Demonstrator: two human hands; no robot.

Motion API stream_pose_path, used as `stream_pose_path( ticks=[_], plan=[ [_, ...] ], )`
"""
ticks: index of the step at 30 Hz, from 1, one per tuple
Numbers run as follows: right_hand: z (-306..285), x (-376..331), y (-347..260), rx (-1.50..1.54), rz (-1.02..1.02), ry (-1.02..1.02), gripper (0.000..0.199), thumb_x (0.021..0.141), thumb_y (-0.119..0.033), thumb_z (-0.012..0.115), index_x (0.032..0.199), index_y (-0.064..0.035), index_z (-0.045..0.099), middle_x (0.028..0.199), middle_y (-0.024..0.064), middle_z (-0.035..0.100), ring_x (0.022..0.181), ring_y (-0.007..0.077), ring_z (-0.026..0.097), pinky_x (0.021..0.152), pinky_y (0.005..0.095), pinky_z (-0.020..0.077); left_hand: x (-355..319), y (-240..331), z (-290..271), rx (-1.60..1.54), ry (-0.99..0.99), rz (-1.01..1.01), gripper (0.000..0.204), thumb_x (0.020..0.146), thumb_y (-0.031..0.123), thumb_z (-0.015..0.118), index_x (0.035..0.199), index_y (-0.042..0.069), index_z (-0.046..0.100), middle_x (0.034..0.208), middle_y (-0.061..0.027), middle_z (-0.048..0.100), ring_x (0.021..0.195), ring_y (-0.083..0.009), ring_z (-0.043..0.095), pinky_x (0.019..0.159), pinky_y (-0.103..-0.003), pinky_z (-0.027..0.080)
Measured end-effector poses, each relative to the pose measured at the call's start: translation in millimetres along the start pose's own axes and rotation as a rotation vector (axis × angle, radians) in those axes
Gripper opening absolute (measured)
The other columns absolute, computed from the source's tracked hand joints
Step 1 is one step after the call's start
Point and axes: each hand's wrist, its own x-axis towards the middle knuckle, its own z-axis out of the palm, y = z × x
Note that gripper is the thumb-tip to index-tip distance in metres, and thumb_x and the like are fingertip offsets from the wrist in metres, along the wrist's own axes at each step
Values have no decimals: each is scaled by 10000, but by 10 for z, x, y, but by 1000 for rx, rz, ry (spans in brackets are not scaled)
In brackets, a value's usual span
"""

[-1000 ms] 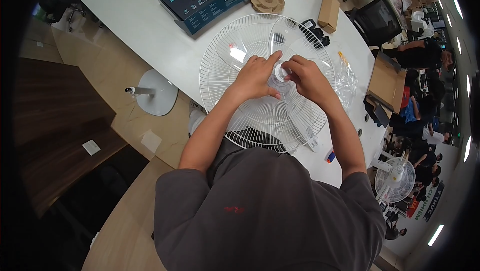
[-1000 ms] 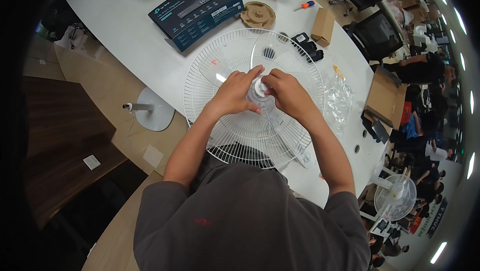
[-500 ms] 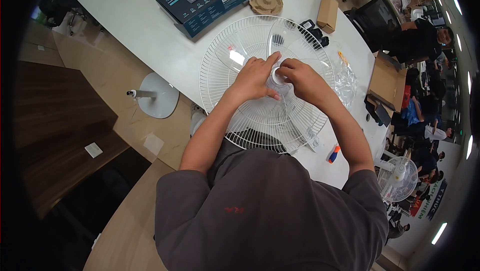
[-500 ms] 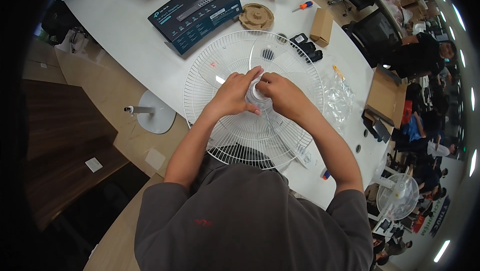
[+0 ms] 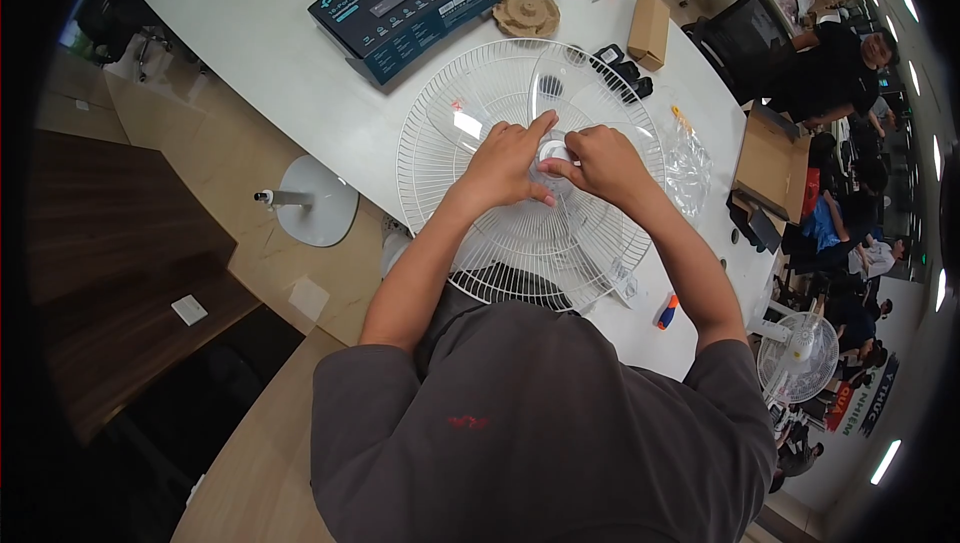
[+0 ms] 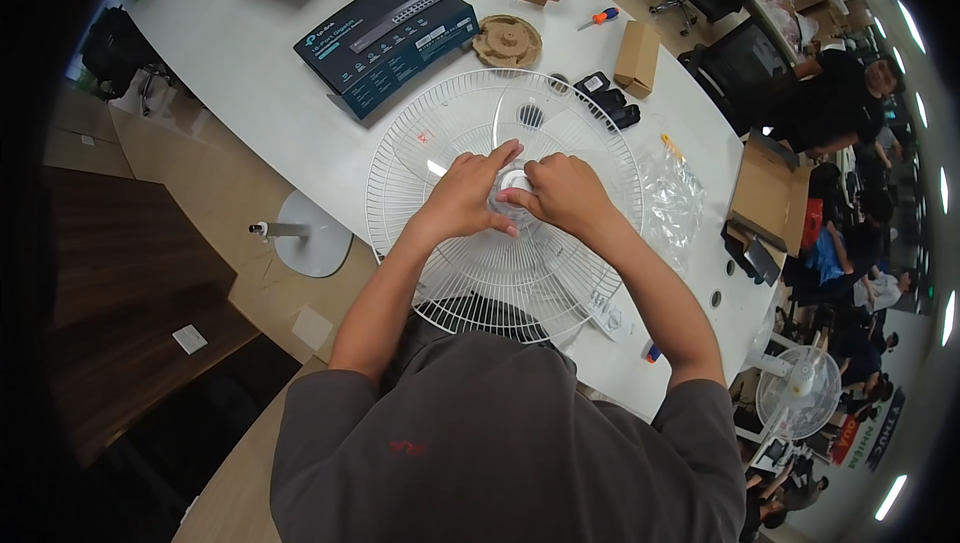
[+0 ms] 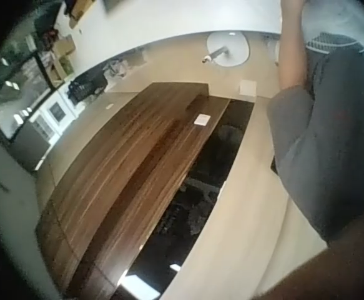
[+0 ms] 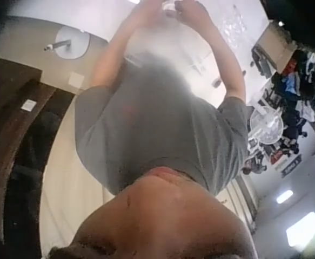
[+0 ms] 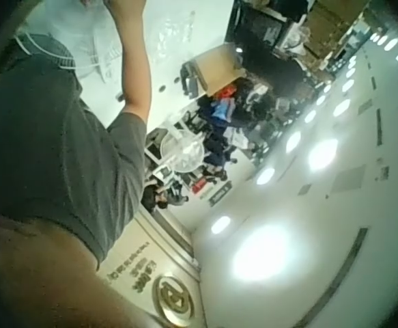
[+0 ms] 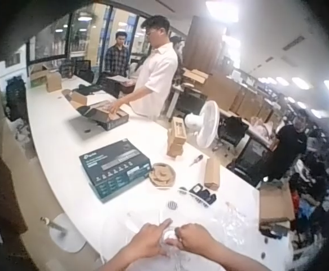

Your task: Assembling or disassembling an electric fan using a screwdriver.

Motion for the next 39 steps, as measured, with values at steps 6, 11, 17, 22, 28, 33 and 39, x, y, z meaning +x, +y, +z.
stream_pose_path(
  ticks=[6,11,17,22,28,33,39],
  plan=[
    [87,29,3,-166,69,56,684,866,-672,575,646,-37,703,548,140,611,520,316,639,481,411,485,-27,-31,28,-24,39,65,1235,478,364,943,1496,36,325,1415,-168,548,1200,-396,548,1083,-437,367],
    [135,17,18,-168,70,106,682,834,-697,584,680,-42,696,564,111,618,524,298,639,469,383,474,-30,-55,55,26,115,139,1226,483,417,941,1469,6,338,1039,-213,668,1045,-345,632,1032,-422,386],
    [171,-90,-55,20,87,217,503,803,-527,729,860,-31,670,754,118,651,633,307,662,541,395,504,-35,6,24,-22,39,28,1244,464,399,936,1489,25,338,1394,-174,564,1197,-390,551,1077,-428,372],
    [110,-186,-132,213,66,202,347,798,-278,782,982,-11,659,916,143,638,747,329,660,642,397,513,-44,-25,47,-22,66,52,1236,471,407,930,1493,38,340,1329,-175,598,1176,-348,574,1076,-422,364],
    [128,-224,-123,411,48,220,345,776,-27,749,1111,5,669,1006,162,584,822,334,625,726,405,506,-25,11,23,-11,42,30,1224,495,415,922,1501,58,323,1216,-185,637,1157,-329,592,1072,-428,361],
    [119,-218,-104,463,37,213,395,745,76,720,1128,-19,697,1034,155,587,843,315,623,743,396,513,-22,15,21,-23,46,36,1219,501,419,919,1500,60,321,1222,-183,637,1156,-328,593,1069,-430,362],
    [141,-218,-53,475,16,216,438,738,109,696,1147,-46,706,1062,145,599,849,292,632,745,377,524,-14,10,22,-23,31,30,1220,498,413,921,1497,53,320,1270,-171,619,1167,-323,587,1070,-428,362]
  ],
)
